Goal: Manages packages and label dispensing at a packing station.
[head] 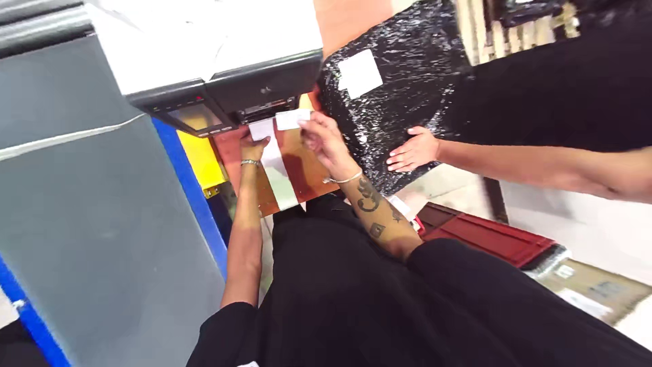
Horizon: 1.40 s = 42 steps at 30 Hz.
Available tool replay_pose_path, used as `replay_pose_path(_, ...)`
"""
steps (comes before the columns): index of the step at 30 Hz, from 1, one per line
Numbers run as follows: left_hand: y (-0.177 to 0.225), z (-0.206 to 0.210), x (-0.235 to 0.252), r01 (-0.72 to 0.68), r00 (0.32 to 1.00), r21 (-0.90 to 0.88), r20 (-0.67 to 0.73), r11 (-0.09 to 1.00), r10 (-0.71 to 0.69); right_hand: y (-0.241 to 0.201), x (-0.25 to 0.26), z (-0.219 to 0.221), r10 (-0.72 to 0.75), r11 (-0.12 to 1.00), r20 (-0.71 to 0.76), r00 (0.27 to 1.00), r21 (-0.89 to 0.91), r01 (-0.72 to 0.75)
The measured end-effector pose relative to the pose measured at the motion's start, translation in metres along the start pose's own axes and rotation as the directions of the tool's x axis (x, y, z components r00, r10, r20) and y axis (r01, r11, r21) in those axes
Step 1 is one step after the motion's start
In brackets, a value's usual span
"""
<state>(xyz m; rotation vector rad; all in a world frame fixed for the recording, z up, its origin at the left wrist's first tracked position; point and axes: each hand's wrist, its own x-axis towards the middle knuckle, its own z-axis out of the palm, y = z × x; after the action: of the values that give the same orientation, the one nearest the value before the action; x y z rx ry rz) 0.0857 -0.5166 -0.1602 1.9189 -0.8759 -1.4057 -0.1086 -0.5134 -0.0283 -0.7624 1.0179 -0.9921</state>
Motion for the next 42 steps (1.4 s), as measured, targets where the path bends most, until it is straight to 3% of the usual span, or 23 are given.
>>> replay_pose_path(3,-0.003,0.002,-0.011,-0.021,1.0,0.02,-0.002,1.0,0.021,-0.033,-0.031,-0.093,-0.221,0.947,-0.219,0.95,-0.281,0.156)
replay_pose_path(4,-0.008,0.005,-0.014,-0.062,0.998,0.014,0.003,0.998,0.062,-0.043,-0.035,-0.134,-0.275,0.881,-0.324,0.905,-0.463,0.102)
replay_pose_path(6,-0.015,0.011,-0.015,-0.152,0.988,-0.037,-0.028,0.988,0.151,-0.053,-0.012,-0.231,-0.335,0.603,-0.49,0.805,-0.768,-0.217)
replay_pose_path(8,-0.018,0.015,-0.016,-0.159,0.986,-0.079,-0.055,0.984,0.155,-0.058,0.005,-0.294,-0.229,0.335,-0.674,0.702,-0.732,-0.594)
replay_pose_path(9,-0.017,0.016,-0.015,-0.146,0.988,-0.088,-0.066,0.985,0.141,-0.057,0.01,-0.309,-0.179,0.287,-0.748,0.639,-0.661,-0.693)
replay_pose_path(10,-0.016,0.017,-0.013,-0.138,0.988,-0.086,-0.081,0.987,0.131,-0.058,0.014,-0.317,-0.155,0.277,-0.788,0.596,-0.614,-0.739)
replay_pose_path(13,-0.018,0.02,-0.007,-0.116,0.989,-0.044,-0.092,0.992,0.112,-0.053,0.011,-0.324,-0.191,0.362,-0.786,0.588,-0.613,-0.702)
replay_pose_path(16,-0.017,0.016,-0.003,-0.052,0.991,0.003,-0.12,0.999,0.052,-0.061,0.011,-0.283,-0.353,0.409,-0.742,0.57,-0.67,-0.62)
replay_pose_path(17,-0.016,0.016,-0.002,-0.012,0.992,0.009,-0.129,1.0,0.013,-0.058,0.015,-0.259,-0.398,0.376,-0.68,0.616,-0.733,-0.567)
replay_pose_path(19,-0.017,0.018,-0.001,0.048,0.988,0.024,-0.149,0.999,-0.044,-0.03,0.01,-0.189,-0.281,0.394,-0.429,0.858,-0.867,-0.305)
replay_pose_path(20,-0.019,0.019,0.002,0.061,0.986,0.035,-0.155,0.998,-0.055,-0.01,0.012,-0.152,-0.18,0.443,-0.255,0.95,-0.883,-0.153)
replay_pose_path(21,-0.019,0.019,0.008,0.06,0.984,0.037,-0.168,0.998,-0.053,0.008,0.02,-0.115,-0.072,0.503,-0.099,0.992,-0.863,-0.05)
replay_pose_path(23,-0.013,0.019,0.015,0.099,0.981,0.08,-0.173,0.992,-0.084,0.036,0.036,-0.058,0.068,0.585,0.033,0.997,-0.811,-0.013)
replay_pose_path(25,-0.008,0.015,0.02,0.153,0.97,0.114,-0.205,0.982,-0.127,0.046,0.04,-0.024,0.056,0.59,-0.051,0.997,-0.804,-0.074)
replay_pose_path(27,-0.001,0.009,0.022,0.203,0.96,0.141,-0.221,0.969,-0.169,0.047,0.043,-0.01,-0.002,0.488,-0.156,0.988,-0.862,-0.135)
replay_pose_path(30,0.002,0.007,0.026,0.225,0.961,0.215,-0.211,0.95,-0.18,0.038,0.04,-0.003,-0.061,0.311,-0.153,0.986,-0.942,-0.127)
replay_pose_path(34,0.004,0.011,0.014,0.213,0.973,0.315,-0.159,0.925,-0.17,0.034,0.039,-0.017,-0.213,0.225,0.08,0.974,-0.966,0.128)
replay_pose_path(37,0.011,0.011,0.014,0.245,0.969,0.379,-0.128,0.892,-0.212,0.028,0.04,-0.031,-0.239,0.282,0.265,0.934,-0.902,0.327)
replay_pose_path(39,0.013,0.011,0.018,0.247,0.968,0.338,-0.134,0.908,-0.213,0.02,0.051,-0.038,-0.296,0.313,0.3,0.907,-0.867,0.388)
replay_pose_path(42,0.002,0.012,0.024,0.23,0.97,0.286,-0.149,0.93,-0.194,0.023,0.086,-0.051,-0.44,0.383,0.102,0.892,-0.877,0.289)
